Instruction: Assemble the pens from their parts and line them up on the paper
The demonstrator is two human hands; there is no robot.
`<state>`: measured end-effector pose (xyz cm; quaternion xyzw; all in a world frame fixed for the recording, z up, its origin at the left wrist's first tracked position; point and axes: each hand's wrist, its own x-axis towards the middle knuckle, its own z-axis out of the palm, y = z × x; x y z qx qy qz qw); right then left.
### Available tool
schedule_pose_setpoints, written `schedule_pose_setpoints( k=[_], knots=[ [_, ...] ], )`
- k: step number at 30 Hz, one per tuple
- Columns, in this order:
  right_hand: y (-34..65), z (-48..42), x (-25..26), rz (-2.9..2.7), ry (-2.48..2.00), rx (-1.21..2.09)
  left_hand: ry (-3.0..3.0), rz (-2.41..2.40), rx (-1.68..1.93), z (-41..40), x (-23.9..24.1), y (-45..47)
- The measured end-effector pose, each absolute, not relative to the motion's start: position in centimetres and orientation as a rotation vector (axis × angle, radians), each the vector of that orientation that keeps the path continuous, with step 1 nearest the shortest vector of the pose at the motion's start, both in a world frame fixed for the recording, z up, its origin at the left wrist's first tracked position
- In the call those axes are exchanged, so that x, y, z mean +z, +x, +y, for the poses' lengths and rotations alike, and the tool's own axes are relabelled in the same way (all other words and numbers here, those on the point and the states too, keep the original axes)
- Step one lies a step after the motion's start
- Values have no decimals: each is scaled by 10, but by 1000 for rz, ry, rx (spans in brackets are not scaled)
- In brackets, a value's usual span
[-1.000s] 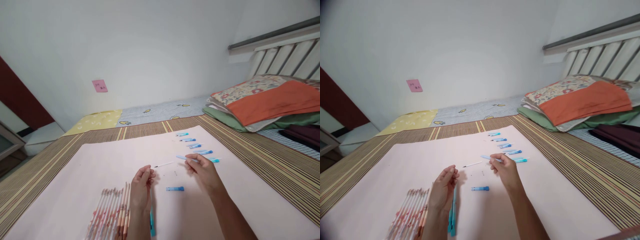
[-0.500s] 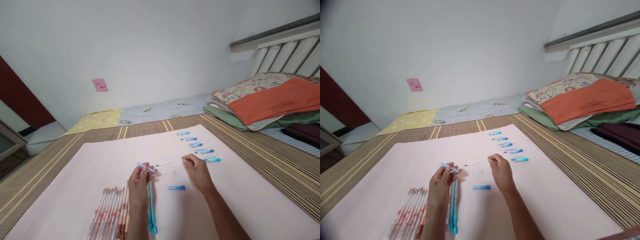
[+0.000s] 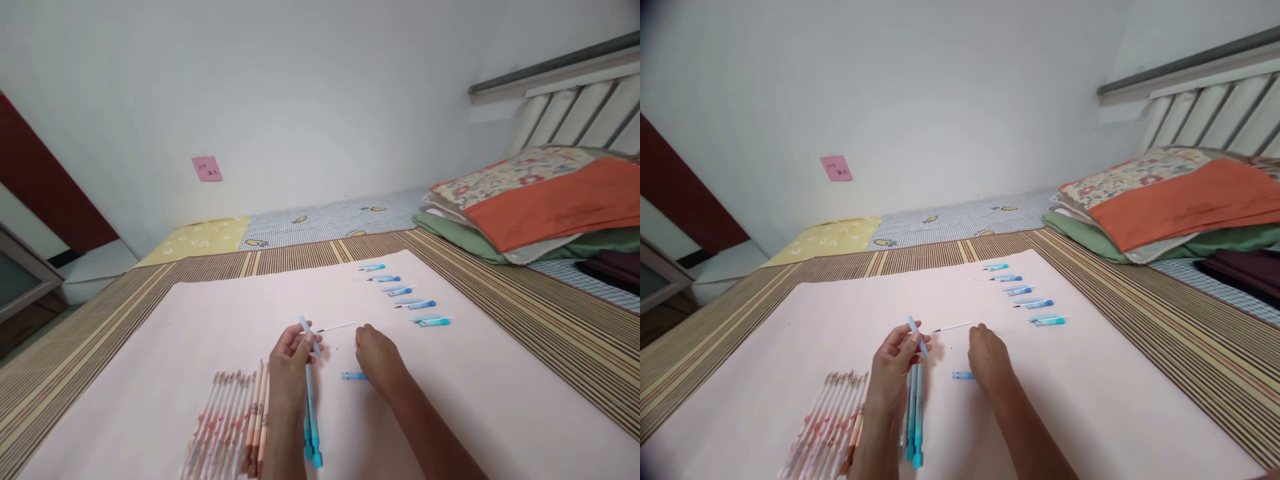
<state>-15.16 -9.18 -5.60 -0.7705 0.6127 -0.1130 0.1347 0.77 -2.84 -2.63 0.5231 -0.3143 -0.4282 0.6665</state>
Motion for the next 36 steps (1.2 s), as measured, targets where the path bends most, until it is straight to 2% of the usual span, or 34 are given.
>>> schedule_pose_setpoints(
  k=[11,20,26,36],
  knots=[
    [-153,-90,-55,1639,-2268,-360,1192,-787,-1035,-28,-28,3],
    [-166,-88,-46,1444,-1982,-836,1179,-865,-1051,-26,-23,4],
    [-162,-73,-9,938,-1415,-1272,1135,-1055,-1147,-25,-19,-7],
    [-157,-62,0,899,-1420,-1345,1053,-1106,-1249,-20,-8,-16]
  ],
)
